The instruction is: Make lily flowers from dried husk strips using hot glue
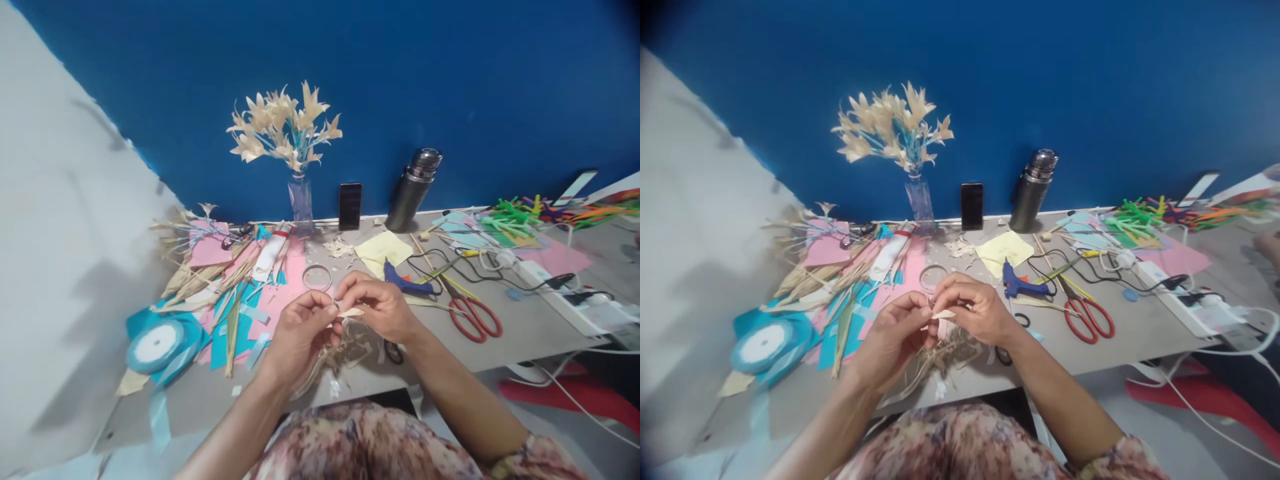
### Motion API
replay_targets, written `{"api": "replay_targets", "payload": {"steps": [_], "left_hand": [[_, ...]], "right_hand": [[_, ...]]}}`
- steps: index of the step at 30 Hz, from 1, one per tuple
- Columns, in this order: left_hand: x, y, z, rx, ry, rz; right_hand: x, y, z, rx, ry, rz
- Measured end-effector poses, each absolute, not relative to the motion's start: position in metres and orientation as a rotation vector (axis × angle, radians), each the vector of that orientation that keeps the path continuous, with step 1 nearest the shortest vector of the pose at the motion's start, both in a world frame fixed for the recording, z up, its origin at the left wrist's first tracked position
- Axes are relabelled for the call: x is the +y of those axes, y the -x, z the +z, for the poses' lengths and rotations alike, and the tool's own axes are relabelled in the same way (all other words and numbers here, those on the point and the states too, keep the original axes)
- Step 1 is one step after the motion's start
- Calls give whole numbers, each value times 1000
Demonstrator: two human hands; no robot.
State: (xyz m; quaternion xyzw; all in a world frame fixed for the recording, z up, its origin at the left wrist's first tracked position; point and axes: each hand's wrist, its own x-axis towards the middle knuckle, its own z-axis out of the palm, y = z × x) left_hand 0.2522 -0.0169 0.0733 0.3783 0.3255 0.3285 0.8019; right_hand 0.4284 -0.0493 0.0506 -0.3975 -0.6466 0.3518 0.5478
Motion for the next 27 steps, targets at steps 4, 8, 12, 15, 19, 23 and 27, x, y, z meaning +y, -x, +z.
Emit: {"api": "replay_targets", "payload": {"steps": [4, 8, 12, 15, 19, 23, 27], "left_hand": [[-22, -259, 71, 727, -876, 792], [-23, -266, 62, 826, -1055, 955], [-21, -272, 51, 825, -1100, 922], [-20, -276, 45, 822, -1099, 934], [-22, -277, 43, 865, -1155, 1001], [-22, -268, 44, 767, -1634, 1297], [-13, -252, 53, 227, -2358, 1466]], "right_hand": [[-60, -435, 46, -1399, 1028, 812], [-70, -439, 31, -1107, 1054, 1019], [-72, -431, 25, -1037, 990, 1166], [-69, -423, 26, -987, 1051, 1069], [-67, -422, 29, -994, 1059, 1028], [-70, -431, 30, -1038, 1002, 900], [-76, -450, 21, -976, 982, 957]]}}
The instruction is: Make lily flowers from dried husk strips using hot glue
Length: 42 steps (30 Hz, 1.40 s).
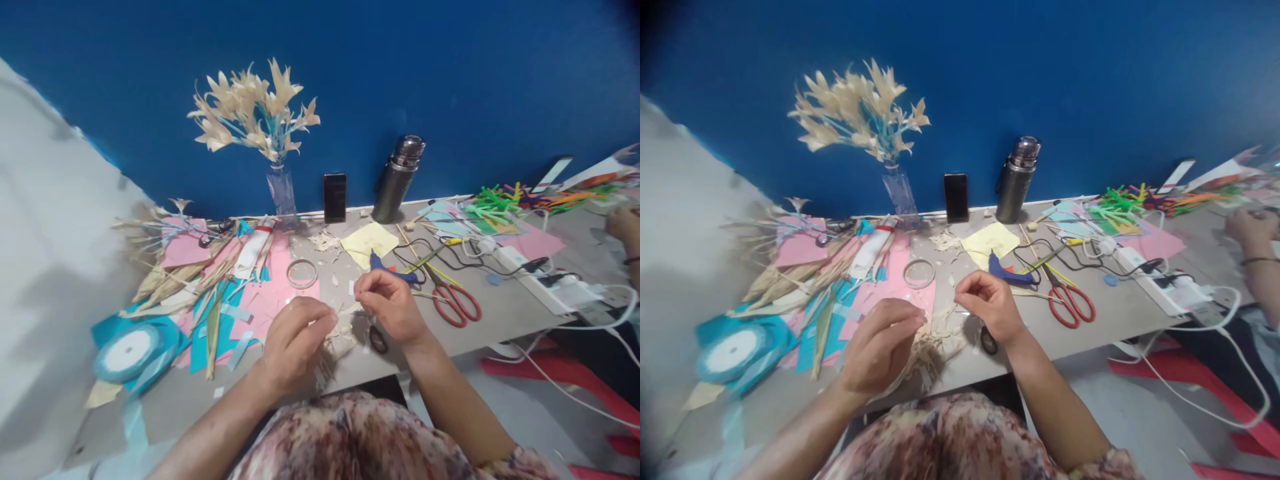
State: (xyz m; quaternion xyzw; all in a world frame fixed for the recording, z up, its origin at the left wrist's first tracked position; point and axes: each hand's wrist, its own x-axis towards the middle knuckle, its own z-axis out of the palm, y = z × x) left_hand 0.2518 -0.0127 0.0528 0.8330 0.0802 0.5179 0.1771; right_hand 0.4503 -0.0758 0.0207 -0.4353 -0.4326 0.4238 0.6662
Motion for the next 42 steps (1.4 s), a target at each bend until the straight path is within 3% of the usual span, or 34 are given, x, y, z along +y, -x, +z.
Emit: {"api": "replay_targets", "payload": {"steps": [7, 10, 13, 16, 21, 28, 35, 39, 42], "left_hand": [[-5, -244, 67, -63, -2668, 1288], [-13, -257, 61, 243, -2271, 1289], [-20, -270, 52, 602, -1663, 1065], [-20, -276, 46, 702, -1251, 843], [-13, -285, 41, 748, -835, 785], [-17, -315, 29, 776, -901, 915], [-10, -317, 18, 942, -1190, 1028], [-5, -319, 20, 918, -1070, 928], [11, -321, 30, 893, -979, 829]], "right_hand": [[-93, -452, 18, -975, 1031, 990], [-97, -445, 29, -1110, 1044, 960], [-96, -444, 37, -1175, 1141, 936], [-92, -446, 35, -1093, 1163, 982], [-83, -446, 15, -759, 1148, 992], [-74, -415, -7, -502, 1198, 882], [-75, -412, 4, -910, 1354, 565], [-73, -431, -1, -1139, 1460, 505], [-73, -471, -5, -1399, 1714, 247]]}}
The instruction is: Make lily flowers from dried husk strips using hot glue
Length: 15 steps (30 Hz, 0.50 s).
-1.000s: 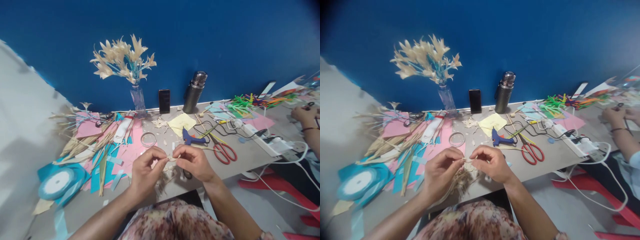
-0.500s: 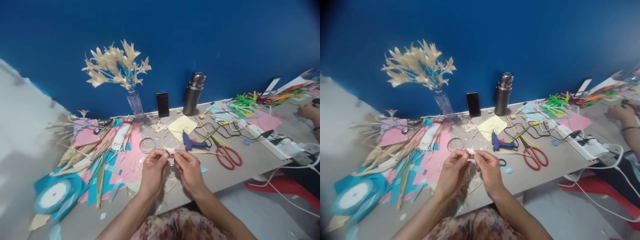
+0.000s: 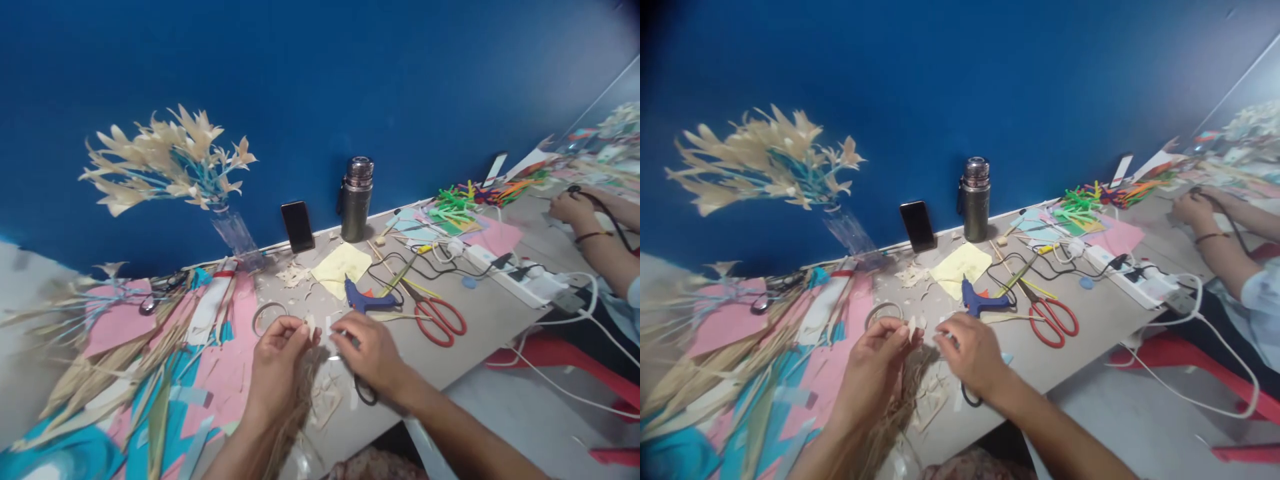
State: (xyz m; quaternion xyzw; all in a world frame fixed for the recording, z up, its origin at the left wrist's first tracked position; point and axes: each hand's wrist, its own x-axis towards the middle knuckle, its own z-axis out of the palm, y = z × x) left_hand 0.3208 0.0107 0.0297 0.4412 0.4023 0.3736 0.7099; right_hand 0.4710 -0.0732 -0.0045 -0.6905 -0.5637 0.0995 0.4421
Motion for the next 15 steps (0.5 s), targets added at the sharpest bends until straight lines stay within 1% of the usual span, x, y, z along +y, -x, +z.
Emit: {"api": "replay_targets", "payload": {"steps": [2, 3, 6, 9, 11, 15], "left_hand": [[28, -323, 38, 903, -988, 785], [39, -326, 41, 907, -1036, 766], [76, -346, 45, 914, -1354, 737], [115, -380, 39, 959, -1677, 723], [136, -404, 31, 1001, -1726, 591], [160, -434, 14, 1041, -1709, 464]], "right_hand": [[-73, -505, -4, -1550, 1945, 59], [-73, -520, -3, -1652, 2047, 41], [-69, -554, 0, -1903, 2191, 109], [-62, -565, 1, -1948, 2262, 195], [-59, -566, 0, -1897, 2303, 230], [-54, -568, -1, -1842, 2292, 335]]}}
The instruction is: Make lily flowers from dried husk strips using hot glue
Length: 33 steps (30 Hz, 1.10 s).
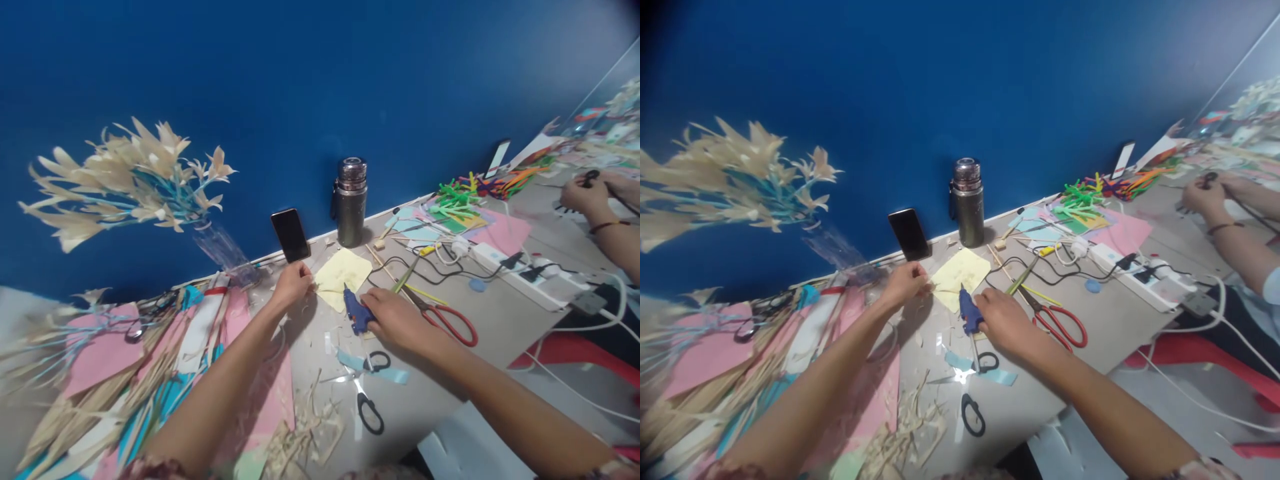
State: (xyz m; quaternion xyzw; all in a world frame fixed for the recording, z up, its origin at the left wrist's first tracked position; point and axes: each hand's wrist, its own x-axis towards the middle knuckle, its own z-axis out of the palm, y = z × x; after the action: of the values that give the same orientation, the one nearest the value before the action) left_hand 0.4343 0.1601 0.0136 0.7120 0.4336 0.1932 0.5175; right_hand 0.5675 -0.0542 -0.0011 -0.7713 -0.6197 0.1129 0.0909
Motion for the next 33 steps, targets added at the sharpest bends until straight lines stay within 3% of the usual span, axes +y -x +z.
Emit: {"api": "replay_targets", "payload": {"steps": [7, 15, 22, 33], "left_hand": [[170, -435, -4, 1070, -1663, 416], [165, -431, 9, 990, -1601, 536], [135, -410, 35, 649, -1403, 613], [114, -410, 34, 605, -1230, 568]], "right_hand": [[-66, -590, -3, -1664, 1939, 486], [-86, -622, -12, -673, 1308, 778], [-84, -592, 5, -946, 1408, 814], [-75, -574, 4, -1088, 1339, 809]]}}
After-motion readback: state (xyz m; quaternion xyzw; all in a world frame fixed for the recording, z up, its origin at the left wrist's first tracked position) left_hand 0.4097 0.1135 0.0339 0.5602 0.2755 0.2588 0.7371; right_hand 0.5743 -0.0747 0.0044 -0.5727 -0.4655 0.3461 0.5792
